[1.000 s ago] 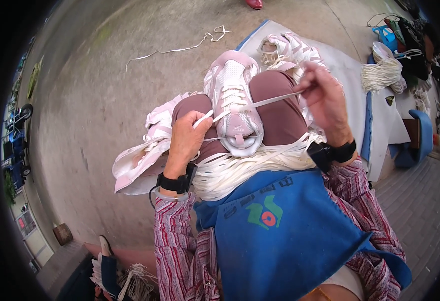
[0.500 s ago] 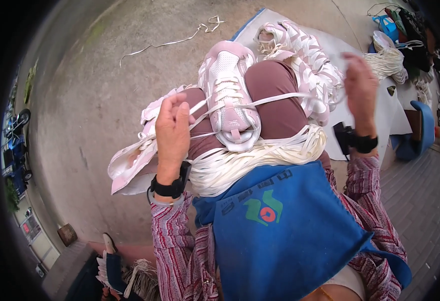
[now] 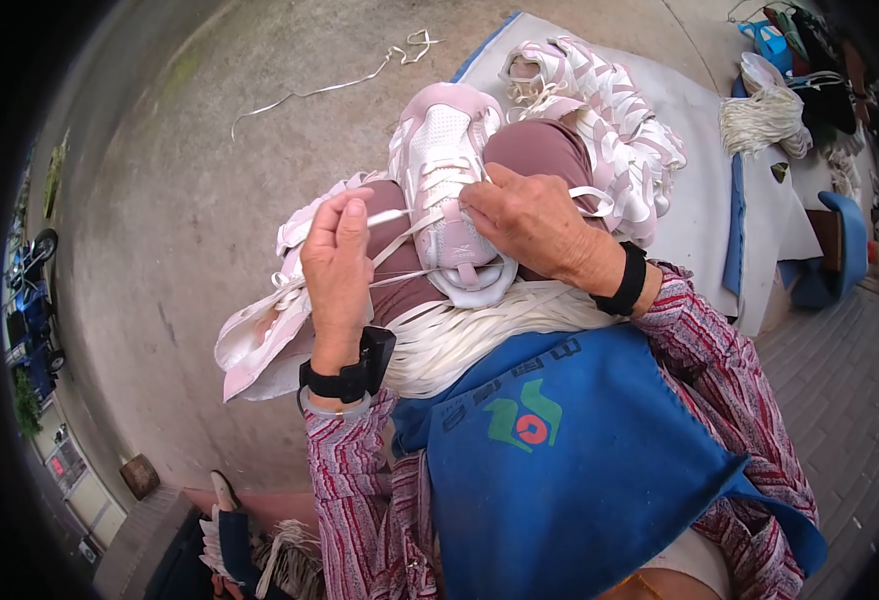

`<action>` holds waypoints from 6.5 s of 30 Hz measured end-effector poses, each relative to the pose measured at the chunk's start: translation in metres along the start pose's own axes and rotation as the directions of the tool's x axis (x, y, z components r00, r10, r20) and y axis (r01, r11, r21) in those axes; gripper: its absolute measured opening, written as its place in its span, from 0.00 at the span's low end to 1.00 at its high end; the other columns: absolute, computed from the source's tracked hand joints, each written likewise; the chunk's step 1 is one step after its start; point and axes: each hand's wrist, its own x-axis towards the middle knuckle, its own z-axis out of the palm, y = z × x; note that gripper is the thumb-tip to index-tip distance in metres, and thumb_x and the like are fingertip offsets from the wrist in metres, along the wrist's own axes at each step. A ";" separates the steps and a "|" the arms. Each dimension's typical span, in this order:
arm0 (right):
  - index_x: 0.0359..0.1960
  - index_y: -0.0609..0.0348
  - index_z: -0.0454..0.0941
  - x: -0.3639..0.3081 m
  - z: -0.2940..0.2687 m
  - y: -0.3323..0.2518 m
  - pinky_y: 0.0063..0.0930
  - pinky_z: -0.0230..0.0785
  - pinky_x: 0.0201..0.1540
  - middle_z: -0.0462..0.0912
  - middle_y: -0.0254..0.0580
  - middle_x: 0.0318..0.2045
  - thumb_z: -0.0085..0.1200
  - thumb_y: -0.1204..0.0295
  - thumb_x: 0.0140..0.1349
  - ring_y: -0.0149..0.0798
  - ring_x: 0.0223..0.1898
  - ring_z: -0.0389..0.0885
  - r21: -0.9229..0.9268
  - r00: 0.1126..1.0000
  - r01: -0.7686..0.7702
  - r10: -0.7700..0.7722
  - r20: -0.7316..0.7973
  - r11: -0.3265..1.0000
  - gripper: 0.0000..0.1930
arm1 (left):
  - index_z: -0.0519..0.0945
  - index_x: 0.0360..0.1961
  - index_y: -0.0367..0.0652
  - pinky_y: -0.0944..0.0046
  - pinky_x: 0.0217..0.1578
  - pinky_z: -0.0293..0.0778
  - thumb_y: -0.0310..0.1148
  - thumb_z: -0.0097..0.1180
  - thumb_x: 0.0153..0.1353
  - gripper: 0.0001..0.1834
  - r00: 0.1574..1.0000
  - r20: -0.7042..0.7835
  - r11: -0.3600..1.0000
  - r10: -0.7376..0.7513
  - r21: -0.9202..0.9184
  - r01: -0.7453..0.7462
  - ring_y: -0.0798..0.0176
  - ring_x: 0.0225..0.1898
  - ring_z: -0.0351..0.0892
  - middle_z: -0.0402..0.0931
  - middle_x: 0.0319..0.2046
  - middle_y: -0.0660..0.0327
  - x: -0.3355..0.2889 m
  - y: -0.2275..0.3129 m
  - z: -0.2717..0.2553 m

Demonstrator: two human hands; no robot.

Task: Threading laces through the eyelets of a new pink and white sneaker.

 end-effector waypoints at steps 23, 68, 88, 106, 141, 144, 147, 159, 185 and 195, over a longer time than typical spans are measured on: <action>0.29 0.66 0.76 0.022 -0.012 0.025 0.27 0.64 0.27 0.74 0.43 0.20 0.47 0.78 0.50 0.30 0.23 0.70 0.513 0.938 -0.214 0.028 0.346 0.831 0.07 | 0.81 0.36 0.37 0.65 0.32 0.70 0.24 0.60 0.54 0.08 0.895 0.376 0.736 0.241 0.531 -0.421 0.64 0.30 0.72 0.72 0.29 0.58 0.010 -0.006 0.045; 0.34 0.61 0.78 0.004 0.003 -0.002 0.35 0.70 0.30 0.75 0.45 0.27 0.58 0.76 0.56 0.47 0.27 0.78 0.264 0.998 0.035 -0.020 -0.059 0.964 0.05 | 0.76 0.30 0.38 0.60 0.27 0.72 0.15 0.58 0.48 0.09 0.645 0.381 0.258 0.662 0.692 -0.674 0.54 0.27 0.77 0.74 0.27 0.56 -0.009 0.012 -0.022; 0.44 0.56 0.76 -0.016 -0.046 0.037 0.36 0.73 0.28 0.75 0.44 0.29 0.52 0.76 0.60 0.49 0.27 0.79 -0.053 0.987 0.124 -0.117 0.112 0.991 0.10 | 0.75 0.51 0.38 0.63 0.34 0.75 0.25 0.49 0.66 0.13 0.888 0.133 0.738 0.441 0.508 -0.443 0.58 0.29 0.80 0.81 0.35 0.53 -0.023 -0.011 0.004; 0.42 0.65 0.75 -0.039 -0.033 0.013 0.40 0.72 0.36 0.81 0.54 0.31 0.51 0.77 0.62 0.57 0.33 0.80 0.266 0.993 0.017 -0.047 0.105 0.964 0.08 | 0.79 0.37 0.34 0.72 0.32 0.68 0.36 0.55 0.65 0.13 0.983 0.162 0.873 -0.091 0.487 0.001 0.74 0.29 0.70 0.76 0.25 0.66 -0.036 -0.035 -0.012; 0.29 0.65 0.75 -0.014 -0.014 -0.003 0.46 0.68 0.31 0.77 0.58 0.23 0.51 0.72 0.62 0.59 0.27 0.77 0.182 0.957 -0.284 0.265 0.120 0.942 0.08 | 0.80 0.39 0.35 0.72 0.29 0.77 0.36 0.54 0.66 0.13 0.996 0.090 0.953 -0.003 0.301 -0.025 0.71 0.31 0.79 0.79 0.30 0.62 -0.003 -0.032 0.005; 0.28 0.65 0.74 -0.016 -0.009 -0.002 0.47 0.67 0.31 0.77 0.59 0.23 0.51 0.72 0.63 0.60 0.27 0.77 0.170 0.954 -0.293 0.278 0.109 0.941 0.08 | 0.81 0.37 0.34 0.69 0.29 0.77 0.34 0.54 0.64 0.12 0.998 0.068 0.945 0.003 0.327 -0.025 0.68 0.29 0.79 0.79 0.29 0.60 -0.002 -0.028 0.010; 0.27 0.64 0.73 -0.022 0.005 -0.001 0.47 0.69 0.29 0.77 0.58 0.21 0.51 0.71 0.63 0.60 0.25 0.77 0.176 0.971 -0.240 0.237 0.041 0.955 0.09 | 0.81 0.34 0.33 0.64 0.31 0.76 0.29 0.56 0.60 0.09 0.991 0.070 0.878 0.114 0.460 -0.133 0.60 0.29 0.80 0.80 0.27 0.55 0.002 -0.034 0.007; 0.34 0.59 0.74 -0.032 -0.019 -0.022 0.38 0.66 0.35 0.74 0.45 0.33 0.62 0.63 0.53 0.46 0.36 0.75 -0.104 0.991 -0.105 0.095 -0.096 0.989 0.15 | 0.74 0.48 0.34 0.56 0.47 0.71 0.30 0.62 0.55 0.21 0.874 0.171 0.560 0.455 0.708 -0.430 0.47 0.45 0.76 0.76 0.43 0.48 -0.024 -0.029 0.023; 0.36 0.58 0.71 -0.027 0.005 -0.003 0.35 0.74 0.27 0.75 0.45 0.30 0.50 0.74 0.52 0.44 0.30 0.80 -0.229 0.999 0.029 -0.035 -0.025 0.973 0.10 | 0.68 0.55 0.29 0.46 0.53 0.63 0.24 0.48 0.53 0.26 0.815 0.359 0.341 0.456 0.775 -0.532 0.40 0.48 0.70 0.72 0.46 0.41 -0.003 -0.059 0.027; 0.26 0.54 0.74 -0.025 0.014 -0.009 0.33 0.63 0.37 0.70 0.40 0.33 0.49 0.66 0.52 0.39 0.36 0.72 -0.335 0.952 0.276 -0.305 -0.036 0.901 0.06 | 0.70 0.58 0.42 0.54 0.54 0.68 0.47 0.50 0.67 0.25 0.695 0.336 0.073 0.635 0.870 -0.488 0.54 0.49 0.76 0.76 0.48 0.49 -0.005 -0.097 0.012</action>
